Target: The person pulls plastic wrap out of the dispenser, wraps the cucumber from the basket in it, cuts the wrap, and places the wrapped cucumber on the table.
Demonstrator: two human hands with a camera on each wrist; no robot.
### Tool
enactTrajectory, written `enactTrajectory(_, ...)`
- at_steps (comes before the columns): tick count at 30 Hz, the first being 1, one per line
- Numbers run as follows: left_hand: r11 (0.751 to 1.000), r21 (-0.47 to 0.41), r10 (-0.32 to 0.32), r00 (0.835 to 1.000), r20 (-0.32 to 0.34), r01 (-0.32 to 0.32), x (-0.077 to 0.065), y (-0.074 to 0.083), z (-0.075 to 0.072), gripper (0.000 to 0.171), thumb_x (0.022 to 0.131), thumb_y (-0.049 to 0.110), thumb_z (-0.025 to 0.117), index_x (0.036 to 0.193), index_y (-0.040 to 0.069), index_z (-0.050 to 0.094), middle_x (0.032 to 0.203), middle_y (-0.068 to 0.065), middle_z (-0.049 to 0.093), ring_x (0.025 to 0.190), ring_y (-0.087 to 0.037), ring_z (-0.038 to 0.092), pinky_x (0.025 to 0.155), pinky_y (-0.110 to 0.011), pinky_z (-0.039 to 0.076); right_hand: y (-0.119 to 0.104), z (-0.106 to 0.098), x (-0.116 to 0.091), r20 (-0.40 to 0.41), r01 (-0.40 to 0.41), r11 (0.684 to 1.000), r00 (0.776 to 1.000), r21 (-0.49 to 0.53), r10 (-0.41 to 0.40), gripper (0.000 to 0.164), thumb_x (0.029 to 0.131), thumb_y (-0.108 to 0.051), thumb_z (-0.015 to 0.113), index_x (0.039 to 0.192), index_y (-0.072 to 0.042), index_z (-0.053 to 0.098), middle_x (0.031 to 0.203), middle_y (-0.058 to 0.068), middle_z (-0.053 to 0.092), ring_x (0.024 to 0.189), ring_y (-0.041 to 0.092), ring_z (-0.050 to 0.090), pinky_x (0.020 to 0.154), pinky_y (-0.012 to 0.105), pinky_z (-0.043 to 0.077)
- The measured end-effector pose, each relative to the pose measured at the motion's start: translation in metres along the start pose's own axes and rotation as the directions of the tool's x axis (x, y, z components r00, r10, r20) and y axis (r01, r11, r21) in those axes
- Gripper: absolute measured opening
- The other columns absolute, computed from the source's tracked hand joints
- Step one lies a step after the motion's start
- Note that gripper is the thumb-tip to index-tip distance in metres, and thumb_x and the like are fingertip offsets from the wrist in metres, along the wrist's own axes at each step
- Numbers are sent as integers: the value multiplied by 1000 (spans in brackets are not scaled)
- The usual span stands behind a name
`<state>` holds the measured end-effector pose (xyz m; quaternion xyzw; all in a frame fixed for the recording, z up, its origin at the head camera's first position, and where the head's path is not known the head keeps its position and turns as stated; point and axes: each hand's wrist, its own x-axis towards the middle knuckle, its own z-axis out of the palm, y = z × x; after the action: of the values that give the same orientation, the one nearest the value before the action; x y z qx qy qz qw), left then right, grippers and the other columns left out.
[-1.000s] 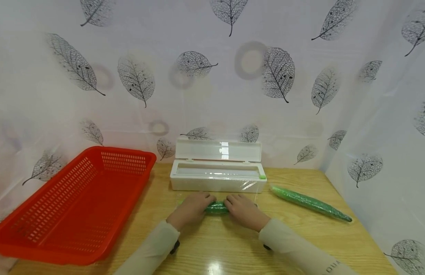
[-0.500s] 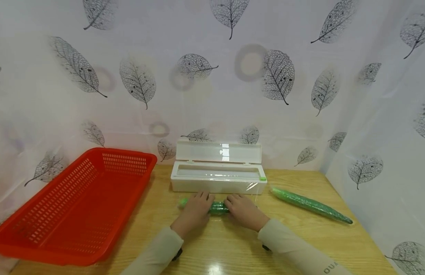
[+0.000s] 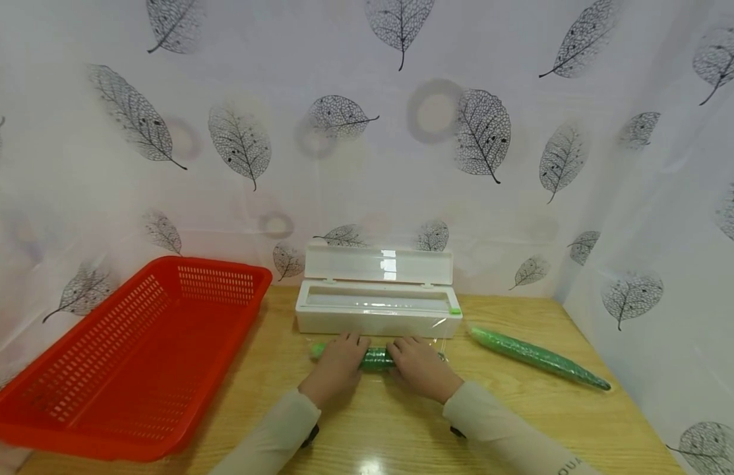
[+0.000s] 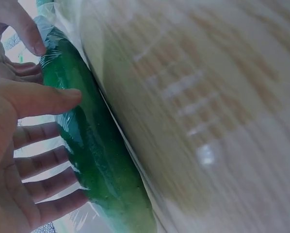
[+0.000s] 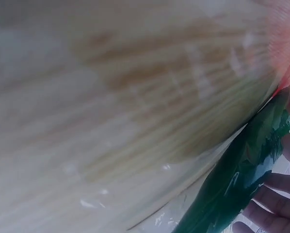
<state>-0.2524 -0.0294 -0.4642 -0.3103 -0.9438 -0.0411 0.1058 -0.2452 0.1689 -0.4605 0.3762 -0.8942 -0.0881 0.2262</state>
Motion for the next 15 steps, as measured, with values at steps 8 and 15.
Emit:
enactTrajectory(8,999,-49,-15,999,46,18,3,1,-8,30,80,5,66,110,6,59,100,-7,62,89,-20,59,79,-32,53,0,2,0,32,-32,999,999,41,30,32,79,-30,72,97,-8,60,88,3,65,84,16,63,76,33,52)
enactTrajectory(15,996,-90,-24,998,65,30,5,-1,-9,29,81,2,65,110,5,61,100,-8,63,90,-21,61,80,-33,53,0,3,1,90,-67,995,994,70,61,34,79,-31,73,98,-6,60,90,4,67,86,18,64,77,34,52)
